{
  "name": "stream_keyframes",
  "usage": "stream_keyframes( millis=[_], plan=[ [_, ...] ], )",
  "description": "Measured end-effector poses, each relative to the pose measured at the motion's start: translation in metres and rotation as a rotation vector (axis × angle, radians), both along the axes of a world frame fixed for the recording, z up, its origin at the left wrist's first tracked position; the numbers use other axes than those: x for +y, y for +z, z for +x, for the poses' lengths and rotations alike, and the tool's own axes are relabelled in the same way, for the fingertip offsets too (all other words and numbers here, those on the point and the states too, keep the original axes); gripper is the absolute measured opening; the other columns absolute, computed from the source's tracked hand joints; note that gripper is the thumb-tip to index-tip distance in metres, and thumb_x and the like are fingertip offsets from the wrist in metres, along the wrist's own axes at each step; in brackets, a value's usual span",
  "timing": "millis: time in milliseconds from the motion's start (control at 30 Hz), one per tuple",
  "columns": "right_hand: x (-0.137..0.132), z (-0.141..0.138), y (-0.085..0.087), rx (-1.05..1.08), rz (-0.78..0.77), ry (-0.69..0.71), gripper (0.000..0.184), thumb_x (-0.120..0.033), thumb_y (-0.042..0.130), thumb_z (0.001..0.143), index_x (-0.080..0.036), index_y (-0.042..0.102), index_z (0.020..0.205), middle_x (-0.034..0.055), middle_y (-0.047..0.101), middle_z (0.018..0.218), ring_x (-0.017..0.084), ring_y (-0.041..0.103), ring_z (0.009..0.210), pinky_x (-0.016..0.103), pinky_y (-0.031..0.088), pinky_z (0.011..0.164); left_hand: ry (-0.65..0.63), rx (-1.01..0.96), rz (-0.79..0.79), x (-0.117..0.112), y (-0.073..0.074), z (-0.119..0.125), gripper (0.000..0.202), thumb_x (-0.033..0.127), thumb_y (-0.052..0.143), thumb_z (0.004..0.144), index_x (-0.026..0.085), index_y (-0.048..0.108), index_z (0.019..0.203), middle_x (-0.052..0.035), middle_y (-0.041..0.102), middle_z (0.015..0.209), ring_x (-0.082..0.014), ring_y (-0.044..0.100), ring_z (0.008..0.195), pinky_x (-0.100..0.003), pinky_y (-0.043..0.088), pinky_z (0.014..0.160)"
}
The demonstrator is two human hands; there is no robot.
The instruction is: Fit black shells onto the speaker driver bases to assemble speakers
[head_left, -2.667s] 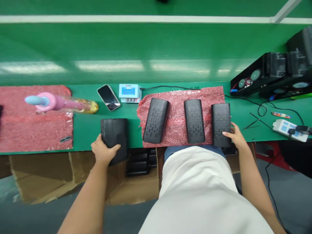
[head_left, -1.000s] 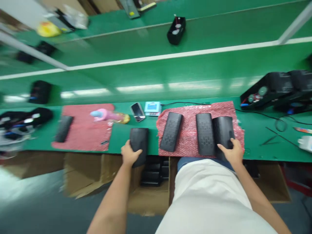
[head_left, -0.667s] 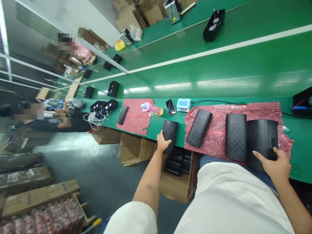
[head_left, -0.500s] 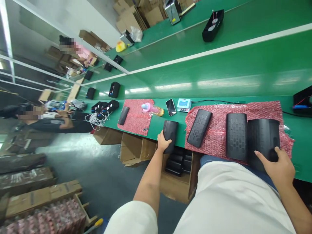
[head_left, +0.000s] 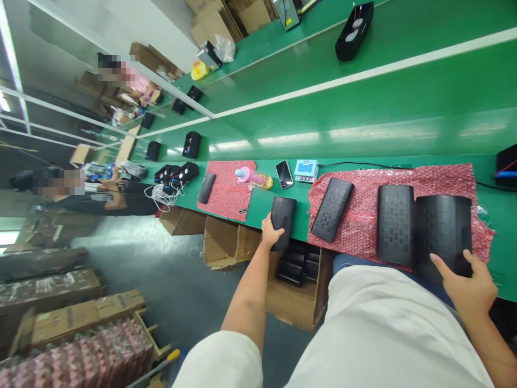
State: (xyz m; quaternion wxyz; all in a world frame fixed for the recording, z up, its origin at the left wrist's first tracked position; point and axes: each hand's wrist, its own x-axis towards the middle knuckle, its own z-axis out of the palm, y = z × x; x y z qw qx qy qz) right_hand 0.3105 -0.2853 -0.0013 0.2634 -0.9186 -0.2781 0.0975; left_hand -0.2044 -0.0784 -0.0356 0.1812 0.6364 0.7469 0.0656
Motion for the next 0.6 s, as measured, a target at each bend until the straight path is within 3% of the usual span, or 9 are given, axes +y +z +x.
stream_keyframes(
  millis=[200,600],
  plan=[
    [-0.007,0.022,-0.002,0.180,-0.171,-0.042,0.080,-0.060,0.074,0.051,-0.015,0.064,0.116,0.0133,0.066,0.116,0.035,0.061,0.105,0.044,0.047,0.096,-0.011,-0.017,-0.005,0.001,0.000,-0.006,0.092,0.026,0.069,0.056,0.014,0.031,0.139,-0.0143,0.042,0.123,-0.0366,0.039,0.123,-0.051,0.033,0.105],
    [-0.006,0.024,-0.006,0.181,-0.151,-0.081,0.070,-0.050,0.079,0.051,-0.017,0.066,0.112,0.0118,0.066,0.115,0.035,0.062,0.104,0.044,0.047,0.096,-0.015,-0.028,-0.004,0.001,-0.002,-0.010,0.093,0.026,0.069,0.054,0.017,0.031,0.138,-0.0119,0.044,0.119,-0.0367,0.041,0.121,-0.053,0.034,0.103]
  ],
)
